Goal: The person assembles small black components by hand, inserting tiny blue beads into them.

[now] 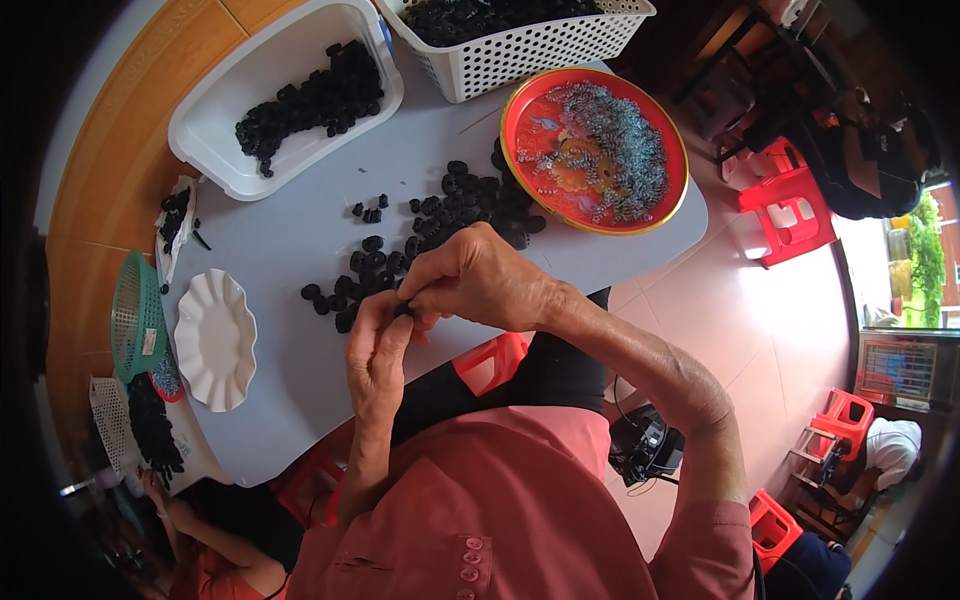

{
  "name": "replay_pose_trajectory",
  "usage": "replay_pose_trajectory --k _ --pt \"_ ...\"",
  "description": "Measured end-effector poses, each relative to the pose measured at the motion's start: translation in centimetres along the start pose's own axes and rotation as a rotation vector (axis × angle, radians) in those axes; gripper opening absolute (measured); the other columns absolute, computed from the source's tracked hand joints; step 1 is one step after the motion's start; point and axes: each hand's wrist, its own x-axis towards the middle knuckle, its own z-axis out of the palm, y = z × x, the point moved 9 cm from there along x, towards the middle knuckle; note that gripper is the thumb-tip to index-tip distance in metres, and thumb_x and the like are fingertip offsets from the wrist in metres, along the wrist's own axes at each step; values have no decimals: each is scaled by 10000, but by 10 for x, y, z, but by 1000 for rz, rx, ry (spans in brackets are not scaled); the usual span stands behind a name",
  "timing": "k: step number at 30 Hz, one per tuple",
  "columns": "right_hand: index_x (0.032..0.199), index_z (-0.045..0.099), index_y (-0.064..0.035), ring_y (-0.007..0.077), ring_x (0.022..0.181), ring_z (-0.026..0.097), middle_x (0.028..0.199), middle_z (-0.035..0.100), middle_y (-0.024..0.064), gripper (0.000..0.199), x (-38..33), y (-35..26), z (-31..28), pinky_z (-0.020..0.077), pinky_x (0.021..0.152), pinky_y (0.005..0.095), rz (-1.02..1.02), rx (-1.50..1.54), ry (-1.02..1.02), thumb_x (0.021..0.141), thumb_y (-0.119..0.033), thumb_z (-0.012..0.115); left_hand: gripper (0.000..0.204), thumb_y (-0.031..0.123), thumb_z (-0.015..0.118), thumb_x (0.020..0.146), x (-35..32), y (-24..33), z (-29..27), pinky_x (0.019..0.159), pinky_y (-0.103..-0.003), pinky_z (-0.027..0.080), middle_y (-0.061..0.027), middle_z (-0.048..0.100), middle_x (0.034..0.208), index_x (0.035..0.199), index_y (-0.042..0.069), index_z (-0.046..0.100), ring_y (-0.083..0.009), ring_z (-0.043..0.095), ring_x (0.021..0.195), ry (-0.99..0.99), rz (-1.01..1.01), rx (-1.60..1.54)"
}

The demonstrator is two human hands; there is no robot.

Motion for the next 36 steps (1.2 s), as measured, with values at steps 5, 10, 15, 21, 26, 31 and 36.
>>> replay_pose_trajectory --k 5,10,15,21,26,31,36 --pt "897 706 17 154 699 692 735 700 98 141 2 -1 -1 546 663 275 -24 22 -47 774 14 637 165 126 520 974 -1 0 1 686 -230 458 -40 653 855 1079 3 552 -91 566 749 -2 -15 1" --pt "898 708 16 170 708 697 756 702 112 149 -1 -8 1 549 661 283 -128 -72 -5 766 24 639 174 133 520 974 0 -2 3 684 -229 458 -35 645 842 1084 3 551 -92 559 739 -14 7 33" --pt "920 698 11 163 742 710 799 701 96 139 -2 -6 4 560 661 272 -115 -67 43 796 52 652 167 131 510 978 1 -4 1 691 -227 455 -20 623 840 1081 7 553 -86 543 740 -16 -3 -2" --pt "908 703 11 188 725 705 773 695 110 147 0 -8 5 558 665 288 -111 -75 34 779 46 640 169 138 506 980 2 -2 2 704 -230 463 -22 639 869 1082 10 549 -84 552 754 -47 -6 -93" --pt "920 700 11 195 731 711 811 700 112 143 2 -15 6 567 674 291 -207 -163 -29 790 50 653 175 143 501 982 1 -5 5 711 -232 469 -34 657 892 1084 7 547 -87 566 772 -89 -31 -92" --pt "898 693 20 158 730 707 807 703 103 117 5 -7 6 556 678 269 -6 -74 -39 806 41 625 170 145 498 982 0 -5 4 682 -234 468 -34 645 851 1073 11 548 -90 553 720 -54 -43 -52" --pt "883 683 26 147 735 707 769 699 104 102 5 -7 6 553 681 262 -25 -85 -84 808 42 616 155 137 499 979 1 -4 5 664 -228 460 -27 633 829 1057 12 547 -89 541 699 -59 -14 -34"
